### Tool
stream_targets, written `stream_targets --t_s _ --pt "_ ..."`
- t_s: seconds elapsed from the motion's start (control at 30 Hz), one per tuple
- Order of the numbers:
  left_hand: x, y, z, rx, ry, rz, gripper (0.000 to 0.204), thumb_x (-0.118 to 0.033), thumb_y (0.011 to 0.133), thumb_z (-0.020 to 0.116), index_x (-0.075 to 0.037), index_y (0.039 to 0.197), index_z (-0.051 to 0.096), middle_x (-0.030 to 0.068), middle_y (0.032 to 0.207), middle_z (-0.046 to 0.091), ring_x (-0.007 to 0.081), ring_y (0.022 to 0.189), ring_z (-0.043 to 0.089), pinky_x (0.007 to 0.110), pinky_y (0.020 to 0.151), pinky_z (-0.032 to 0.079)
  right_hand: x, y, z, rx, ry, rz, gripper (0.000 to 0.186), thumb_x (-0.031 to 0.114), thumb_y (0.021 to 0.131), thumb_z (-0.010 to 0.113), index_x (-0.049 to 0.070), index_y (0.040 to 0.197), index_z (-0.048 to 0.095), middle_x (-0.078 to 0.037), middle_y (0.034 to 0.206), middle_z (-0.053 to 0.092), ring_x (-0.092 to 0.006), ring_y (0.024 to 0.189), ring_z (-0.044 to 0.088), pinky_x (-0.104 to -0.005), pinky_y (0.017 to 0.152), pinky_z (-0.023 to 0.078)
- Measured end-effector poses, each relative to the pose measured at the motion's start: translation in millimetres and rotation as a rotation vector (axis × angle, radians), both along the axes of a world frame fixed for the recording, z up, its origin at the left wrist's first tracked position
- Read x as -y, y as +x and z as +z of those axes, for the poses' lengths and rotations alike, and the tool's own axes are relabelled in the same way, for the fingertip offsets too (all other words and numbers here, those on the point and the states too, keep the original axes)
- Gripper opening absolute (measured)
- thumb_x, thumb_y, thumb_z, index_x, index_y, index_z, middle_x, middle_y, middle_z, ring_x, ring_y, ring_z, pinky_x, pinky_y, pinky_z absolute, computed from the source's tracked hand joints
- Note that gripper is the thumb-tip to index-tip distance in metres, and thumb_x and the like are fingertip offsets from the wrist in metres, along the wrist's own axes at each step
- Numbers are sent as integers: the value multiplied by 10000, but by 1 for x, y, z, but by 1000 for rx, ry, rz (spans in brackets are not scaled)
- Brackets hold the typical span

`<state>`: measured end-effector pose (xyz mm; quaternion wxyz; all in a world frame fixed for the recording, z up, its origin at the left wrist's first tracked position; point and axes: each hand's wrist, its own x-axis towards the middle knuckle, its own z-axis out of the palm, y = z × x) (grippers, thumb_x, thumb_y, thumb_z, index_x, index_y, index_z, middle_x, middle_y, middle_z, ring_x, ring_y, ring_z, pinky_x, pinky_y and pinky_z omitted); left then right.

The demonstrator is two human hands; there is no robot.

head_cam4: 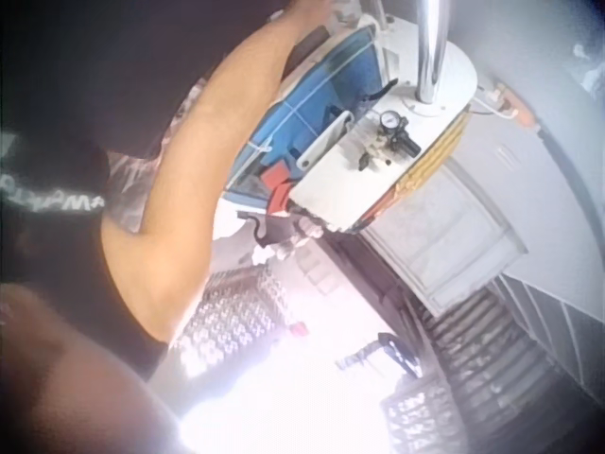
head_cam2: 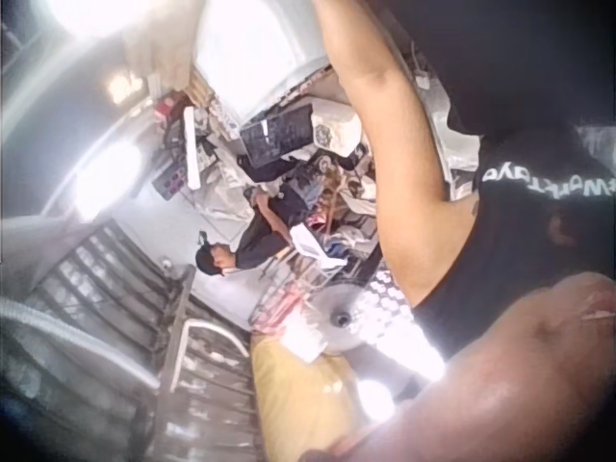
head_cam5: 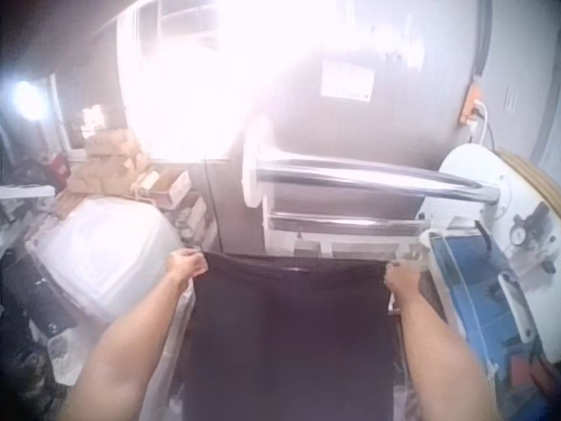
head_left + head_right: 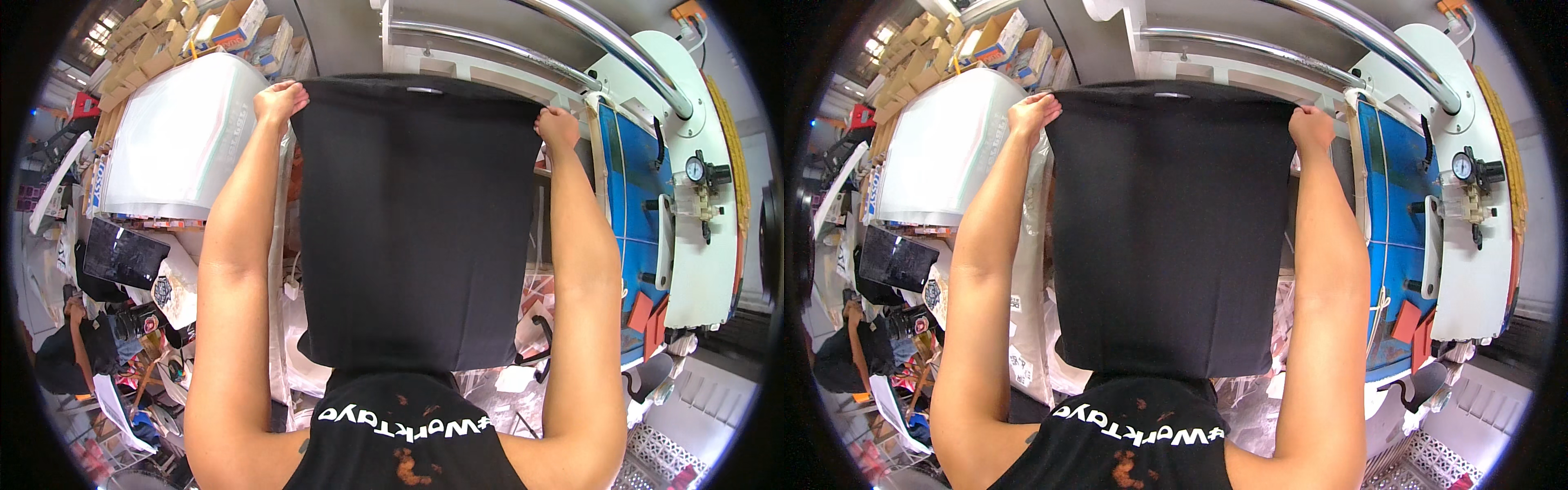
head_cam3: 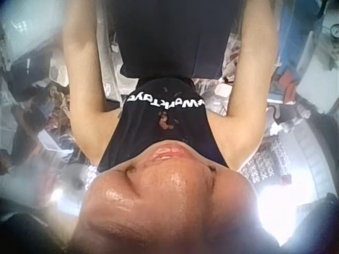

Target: The person aligns a black t-shirt on a heat press, places a logo print on it, and operates the press. The person then cuts a small label with scissors, aligns it on the back neck area of a t-shirt, and applies the heat press again.

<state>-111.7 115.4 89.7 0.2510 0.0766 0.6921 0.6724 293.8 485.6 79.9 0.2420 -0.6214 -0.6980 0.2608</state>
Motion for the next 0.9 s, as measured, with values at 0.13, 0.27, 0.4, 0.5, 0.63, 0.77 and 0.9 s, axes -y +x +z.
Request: stream_targets --t_s 0.13,0.27,0.4,0.5,0.63,0.77,0.9 --pt "-17 -9 -6 -37 12 -8 248 -56 915 678 92 1104 614 204 997 691 280 890 714 376 820 617 1 -14 13 89 66 -12 283 291 832 669 141 1053 763 -133 1033 740 -320 1019 690 -400 940 507" --pt "-30 -15 -14 -100 -6 36 210 -42 893 689 93 1048 646 177 928 706 240 809 717 340 753 624 11 -24 17 136 118 -24 257 279 836 668 135 1025 766 -142 1016 739 -329 1005 690 -398 939 508" --pt "-39 -14 -25 -156 -29 104 200 -43 892 691 80 1044 651 146 900 704 219 791 711 331 734 619 18 -31 27 139 126 -36 261 277 839 672 140 1045 757 -149 1063 729 -334 1026 682 -409 950 505" --pt "-42 1 -24 -208 -150 121 252 -82 850 723 35 1071 692 121 866 729 194 767 714 316 727 591 29 -38 29 197 101 24 322 279 839 674 111 1109 728 -154 1114 714 -341 1069 663 -414 978 489" --pt "-54 57 -17 -1208 -197 -219 324 -159 856 707 -49 1159 671 137 1007 719 341 944 672 393 906 520 90 -57 12 217 611 583 392 221 822 716 63 1176 660 -156 1200 656 -338 1165 587 -442 999 455" --pt "-76 136 -2 -1435 -394 -582 336 -266 889 663 -115 1188 646 104 1130 627 312 1101 570 438 966 455 157 -88 8 323 471 730 449 460 932 561 158 1258 622 -104 1290 581 -311 1256 490 -532 1078 315" --pt "-87 135 13 -1275 -764 -649 345 -339 944 571 -145 1224 626 71 1210 595 297 1153 545 515 963 422 153 -114 40 510 168 677 497 479 965 491 161 1338 578 -118 1349 540 -315 1322 432 -574 1116 272"
